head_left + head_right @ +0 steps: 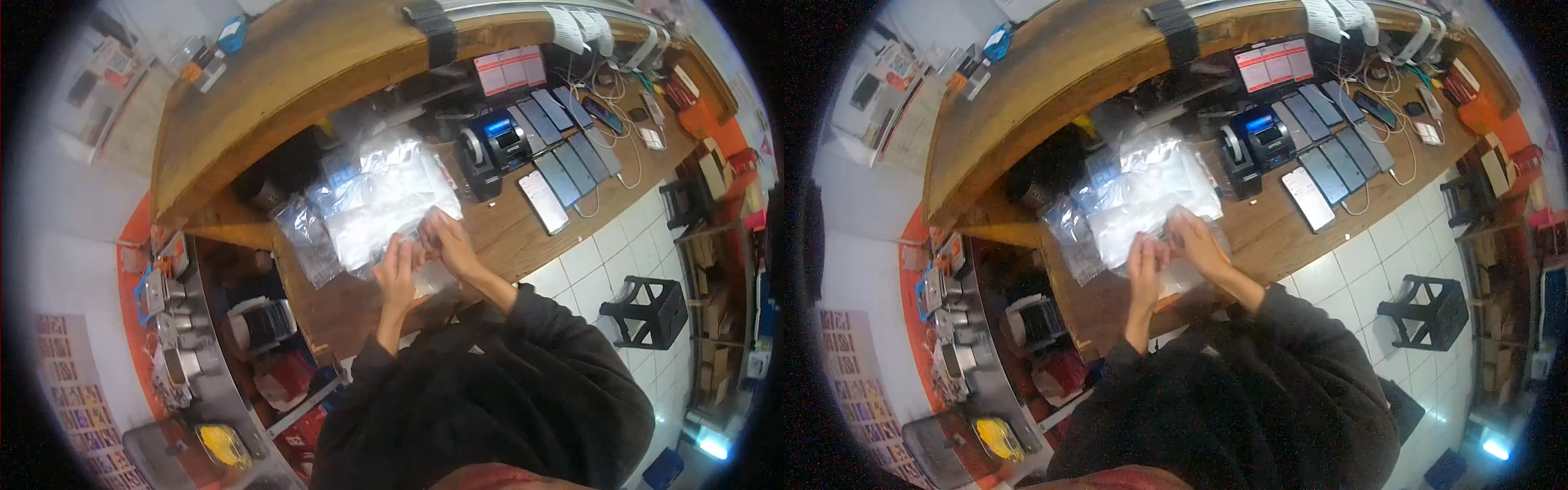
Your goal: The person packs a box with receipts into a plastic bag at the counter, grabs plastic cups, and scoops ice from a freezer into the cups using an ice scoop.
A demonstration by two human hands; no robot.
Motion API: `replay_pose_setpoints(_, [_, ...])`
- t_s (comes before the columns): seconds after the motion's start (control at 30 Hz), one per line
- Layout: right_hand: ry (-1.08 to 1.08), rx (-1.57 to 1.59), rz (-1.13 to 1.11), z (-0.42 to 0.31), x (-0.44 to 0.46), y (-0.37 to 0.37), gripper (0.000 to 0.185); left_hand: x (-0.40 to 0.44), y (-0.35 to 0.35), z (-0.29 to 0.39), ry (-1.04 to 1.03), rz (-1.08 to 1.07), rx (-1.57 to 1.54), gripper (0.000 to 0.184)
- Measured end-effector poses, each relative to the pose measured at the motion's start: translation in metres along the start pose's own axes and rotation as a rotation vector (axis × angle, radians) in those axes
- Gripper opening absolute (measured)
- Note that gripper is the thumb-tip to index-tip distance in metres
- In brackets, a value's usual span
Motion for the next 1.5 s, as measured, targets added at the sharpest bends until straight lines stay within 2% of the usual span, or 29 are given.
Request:
replay_pose_setpoints(0.07, [-0.135, -0.252, 0.187, -0.004, 0.011, -0.005, 0.031, 0.004, 0.008, -0.023, 0.15, 0.01, -0.253, 0.022])
replay_pose_setpoints(0.1, [-0.15, -0.245, 0.173, -0.02, 0.015, -0.014, 0.031, 0.01, 0.003, -0.014, 0.088, -0.162, -0.559, 0.023])
replay_pose_setpoints(0.17, [-0.278, -0.238, -0.072, -0.049, 0.016, -0.038, 0.033, 0.011, -0.01, 0.009, 0.026, -0.299, -0.875, 0.024])
replay_pose_setpoints(0.2, [-0.306, -0.226, -0.083, -0.036, 0.018, -0.034, 0.033, 0.01, -0.018, 0.025, -0.018, -0.211, -0.39, 0.022])
replay_pose_setpoints(0.23, [-0.132, -0.52, -0.05, -0.027, 0.023, -0.026, 0.033, 0.011, -0.02, 0.031, -0.035, -0.164, -0.15, 0.022])
replay_pose_setpoints(0.27, [-0.119, -0.672, -0.023, -0.037, 0.018, -0.033, 0.035, 0.013, -0.022, 0.036, -0.04, -0.107, 0.091, 0.021])
replay_pose_setpoints(0.33, [-0.119, -0.821, -0.001, -0.037, 0.003, -0.04, 0.038, 0.016, -0.017, 0.033, 0.009, -0.041, -0.067, 0.024])
replay_pose_setpoints(0.37, [-0.064, -0.9, 0.057, -0.028, -0.006, -0.037, 0.036, 0.013, -0.012, 0.019, 0.212, -0.02, -0.248, 0.023])
replay_pose_setpoints(0.43, [0.039, -1.14, 0.136, -0.028, -0.014, -0.046, 0.032, 0.009, -0.019, 0.041, 0.137, 0.043, -0.066, 0.021])
replay_pose_setpoints(0.47, [0.032, -1.143, 0.127, -0.031, -0.015, -0.047, 0.032, 0.005, -0.023, 0.05, 0.07, 0.098, 0.121, 0.019])
replay_pose_setpoints(0.5, [0.064, -1.034, 0.102, -0.034, -0.014, -0.048, 0.027, 0.01, -0.023, 0.053, -0.054, 0.106, 0.075, 0.016])
replay_pose_setpoints(0.6, [0.185, -0.801, 0.12, -0.022, -0.007, -0.024, 0.023, 0.0, -0.026, 0.056, 0.085, 0.213, -0.137, 0.014])
replay_pose_setpoints(0.63, [0.01, -0.323, 0.192, -0.008, -0.004, -0.012, 0.024, -0.005, -0.027, 0.055, 0.079, 0.21, -0.138, 0.014])
replay_pose_setpoints(0.67, [-0.158, 0.157, 0.251, 0.007, -0.003, -0.003, 0.025, -0.012, -0.027, 0.064, -0.131, 0.204, 0.18, 0.013])
replay_pose_setpoints(0.7, [-0.147, 0.153, 0.252, 0.004, -0.001, -0.001, 0.025, -0.017, -0.031, 0.074, -0.341, 0.194, 0.498, 0.012])
replay_pose_setpoints(0.73, [-0.16, -0.169, 0.268, -0.001, -0.001, 0.001, 0.026, -0.018, -0.027, 0.075, -0.344, 0.184, 0.499, 0.012])
replay_pose_setpoints(0.77, [-0.178, -0.488, 0.285, -0.004, -0.003, 0.0, 0.026, -0.02, -0.026, 0.077, -0.39, 0.011, 0.609, 0.013])
replay_pose_setpoints(0.83, [-0.13, -0.494, 0.217, -0.018, -0.002, -0.008, 0.025, -0.024, -0.022, 0.082, -0.442, -0.209, 0.76, 0.016])
replay_pose_setpoints(0.87, [-0.084, -0.499, 0.141, -0.026, 0.0, -0.015, 0.024, -0.023, -0.017, 0.085, -0.437, -0.205, 0.754, 0.016])
replay_pose_setpoints(0.93, [-0.085, -0.518, 0.054, -0.035, 0.001, -0.018, 0.023, -0.013, -0.006, 0.081, -0.237, -0.375, 0.433, 0.008])
replay_pose_setpoints(0.97, [-0.079, -0.538, -0.031, -0.038, 0.001, -0.021, 0.023, -0.01, 0.0, 0.068, -0.079, -0.427, 0.434, 0.017])
replay_pose_setpoints(1.0, [-0.088, -0.542, -0.034, -0.04, -0.002, -0.023, 0.023, -0.007, 0.001, 0.065, -0.076, -0.423, 0.426, 0.017])
replay_pose_setpoints(1.07, [-0.033, -0.807, -0.096, -0.046, -0.01, -0.032, 0.012, -0.005, -0.001, 0.073, -0.394, -0.292, 0.739, 0.029])
replay_pose_setpoints(1.1, [-0.038, -0.813, -0.098, -0.044, -0.014, -0.036, 0.012, -0.004, -0.004, 0.076, -0.395, -0.288, 0.732, 0.029])
replay_pose_setpoints(1.17, [0.241, -1.206, -0.121, -0.044, -0.029, -0.06, 0.018, -0.005, -0.007, 0.086, -0.43, -0.167, 0.763, 0.037])
replay_pose_setpoints(1.27, [0.304, -1.134, -0.165, -0.03, -0.048, -0.082, 0.02, 0.003, -0.001, 0.073, -0.312, 0.0, 0.725, 0.031])
replay_pose_setpoints(1.3, [0.231, -1.131, -0.08, -0.032, -0.047, -0.077, 0.016, 0.008, -0.002, 0.068, -0.263, 0.047, 0.661, 0.026])
replay_pose_setpoints(1.43, [0.166, -1.101, 0.045, -0.033, -0.038, -0.052, 0.013, 0.013, 0.001, 0.059, -0.19, -0.131, 0.694, 0.017])
replay_pose_setpoints(1.5, [0.043, -0.959, 0.073, -0.026, -0.041, -0.033, 0.01, 0.003, 0.006, 0.067, -0.016, -0.284, 0.59, 0.014])
Point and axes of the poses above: each hand's wrist, its own x-axis towards the middle knuckle, its own y-axis out of the back of the hand, z = x × y, the point moved 4 cm from there along x, towards the middle knuckle, and after that the axes turned 10 degrees about -z, right-handed, at the moved point
